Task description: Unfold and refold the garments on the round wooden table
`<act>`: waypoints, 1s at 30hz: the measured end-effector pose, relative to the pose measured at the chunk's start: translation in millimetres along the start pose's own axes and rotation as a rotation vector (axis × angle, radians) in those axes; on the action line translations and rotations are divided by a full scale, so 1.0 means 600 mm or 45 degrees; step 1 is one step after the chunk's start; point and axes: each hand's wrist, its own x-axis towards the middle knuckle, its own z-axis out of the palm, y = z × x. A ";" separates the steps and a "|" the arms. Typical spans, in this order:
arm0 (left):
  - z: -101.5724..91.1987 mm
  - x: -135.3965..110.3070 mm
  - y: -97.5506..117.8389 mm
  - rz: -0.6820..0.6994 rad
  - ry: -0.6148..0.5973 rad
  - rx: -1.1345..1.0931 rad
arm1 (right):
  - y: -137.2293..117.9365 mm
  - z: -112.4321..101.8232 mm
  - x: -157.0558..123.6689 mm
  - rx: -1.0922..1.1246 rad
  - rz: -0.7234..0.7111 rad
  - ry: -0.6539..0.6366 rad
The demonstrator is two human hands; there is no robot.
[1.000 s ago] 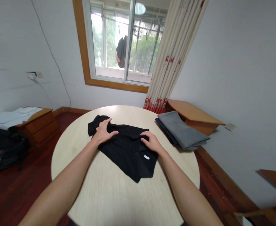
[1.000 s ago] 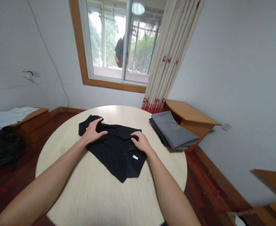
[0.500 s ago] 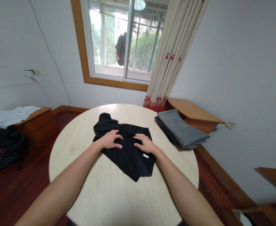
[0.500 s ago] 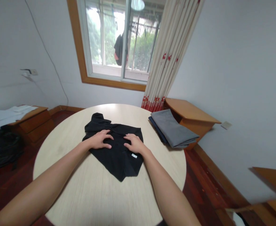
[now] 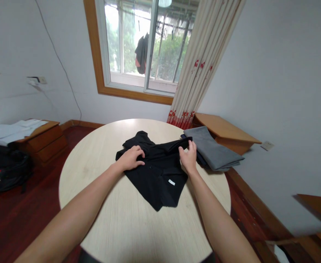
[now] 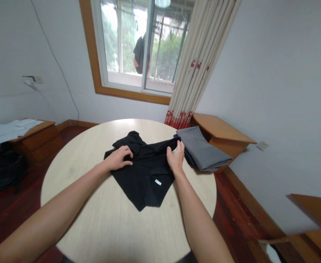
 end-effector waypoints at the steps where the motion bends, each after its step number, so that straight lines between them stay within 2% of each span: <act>1: -0.003 0.001 0.008 0.008 0.044 0.037 | 0.004 0.002 -0.002 -0.015 0.011 -0.033; 2: -0.007 0.002 0.016 0.016 0.063 0.057 | 0.007 0.006 -0.004 -0.029 0.011 -0.085; 4: -0.013 0.001 0.034 0.039 0.001 0.026 | 0.011 0.013 -0.011 -0.052 -0.017 -0.216; 8: -0.017 -0.003 0.068 0.152 -0.296 -0.069 | 0.002 0.022 -0.026 -0.053 -0.166 -0.494; 12: -0.016 -0.007 0.092 0.180 -0.502 -0.022 | -0.021 0.019 -0.036 0.044 -0.348 -0.715; 17: -0.016 -0.004 0.100 0.102 -0.629 0.011 | -0.037 0.014 -0.042 0.171 -0.490 -0.966; 21: -0.017 -0.003 0.100 0.089 -0.683 -0.001 | -0.029 0.016 -0.042 0.162 -0.473 -1.040; 24: -0.019 -0.005 0.101 0.184 -0.596 -0.039 | -0.021 0.019 -0.041 0.133 -0.472 -1.074; 26: -0.023 -0.007 0.100 0.164 -0.433 -0.105 | -0.017 0.020 -0.041 0.113 -0.466 -1.096; 28: -0.026 -0.008 0.100 0.059 -0.161 -0.203 | -0.015 0.020 -0.040 0.098 -0.449 -1.111; 30: -0.029 -0.008 0.098 -0.047 0.184 -0.324 | -0.015 0.021 -0.040 0.101 -0.441 -1.121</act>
